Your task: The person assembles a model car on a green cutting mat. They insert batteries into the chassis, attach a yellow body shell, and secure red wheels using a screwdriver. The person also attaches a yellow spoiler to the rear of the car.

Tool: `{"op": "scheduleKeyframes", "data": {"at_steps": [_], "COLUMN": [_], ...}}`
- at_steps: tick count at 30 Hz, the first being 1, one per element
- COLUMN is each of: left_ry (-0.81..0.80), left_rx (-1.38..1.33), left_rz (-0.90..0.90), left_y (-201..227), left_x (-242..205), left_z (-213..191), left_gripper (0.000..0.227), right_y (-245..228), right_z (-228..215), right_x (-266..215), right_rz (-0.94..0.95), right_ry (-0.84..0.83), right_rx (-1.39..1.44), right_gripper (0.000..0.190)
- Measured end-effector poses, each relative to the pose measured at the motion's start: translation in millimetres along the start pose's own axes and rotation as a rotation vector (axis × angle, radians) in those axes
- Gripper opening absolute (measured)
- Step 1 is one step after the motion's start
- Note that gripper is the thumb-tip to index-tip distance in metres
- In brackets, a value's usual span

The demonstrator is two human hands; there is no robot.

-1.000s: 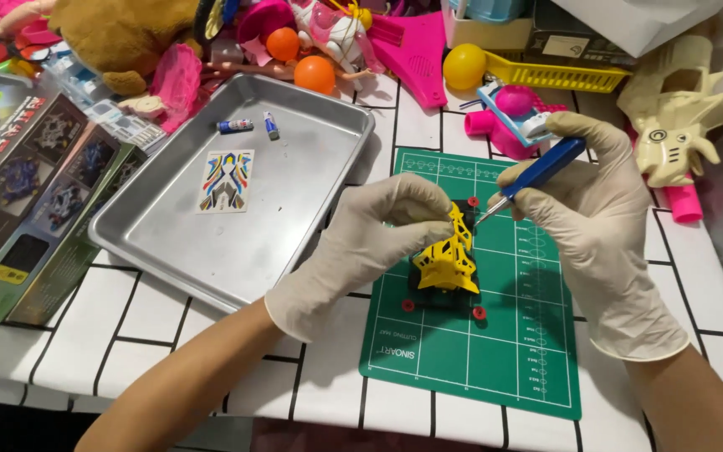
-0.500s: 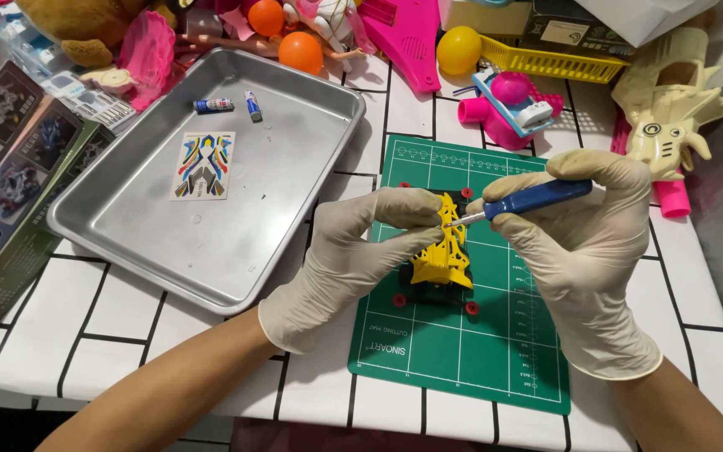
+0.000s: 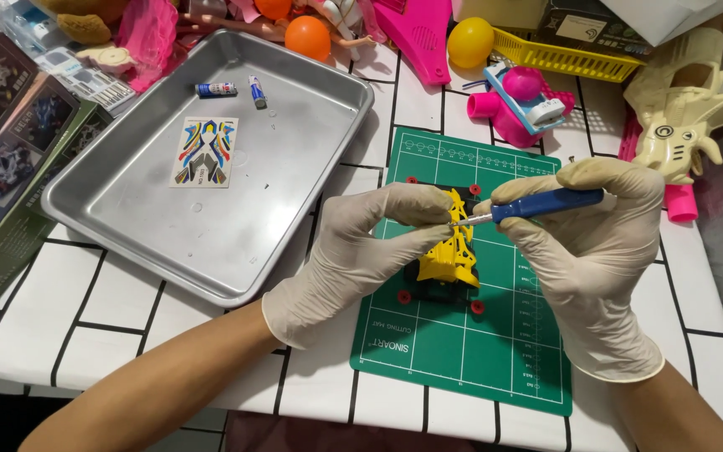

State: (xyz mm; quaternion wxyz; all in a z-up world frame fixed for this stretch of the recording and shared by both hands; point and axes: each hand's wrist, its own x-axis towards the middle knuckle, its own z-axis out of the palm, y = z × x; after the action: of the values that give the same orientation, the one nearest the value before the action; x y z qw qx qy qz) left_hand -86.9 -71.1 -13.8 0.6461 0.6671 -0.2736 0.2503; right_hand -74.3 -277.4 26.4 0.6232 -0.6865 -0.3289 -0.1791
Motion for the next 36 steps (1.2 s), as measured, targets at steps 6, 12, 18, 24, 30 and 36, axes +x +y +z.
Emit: {"op": "scheduleKeyframes", "data": {"at_steps": [6,12,18,24,30,36], "left_ry": [-0.031,-0.017,-0.019,0.005,0.051,0.057], "left_rx": [-0.027,-0.001,-0.005,0.008,0.045,0.031], "left_rz": [-0.003,-0.014,-0.002,-0.012,0.042,0.039], "left_y": [0,2,1,0,-4,1], "left_x": [-1,0,0,-1,-2,-1], "left_z": [-1,-1,-1,0,1,0], "left_gripper": [0.022,0.022,0.024,0.021,0.025,0.023], "right_y": [-1,4,4,10,9,13], "right_z": [1,-1,-1,-2,5,2], "right_x": [0,-1,-1,-1,-7,-11], "right_rz": [0.019,-0.001,0.021,-0.029,-0.067,-0.097], "right_ry": [0.017,0.022,0.006,0.008,0.026,-0.010], "right_rx": [-0.027,-0.001,-0.011,-0.017,-0.040,-0.074], "right_gripper": [0.055,0.054,0.056,0.055,0.052,0.048]}}
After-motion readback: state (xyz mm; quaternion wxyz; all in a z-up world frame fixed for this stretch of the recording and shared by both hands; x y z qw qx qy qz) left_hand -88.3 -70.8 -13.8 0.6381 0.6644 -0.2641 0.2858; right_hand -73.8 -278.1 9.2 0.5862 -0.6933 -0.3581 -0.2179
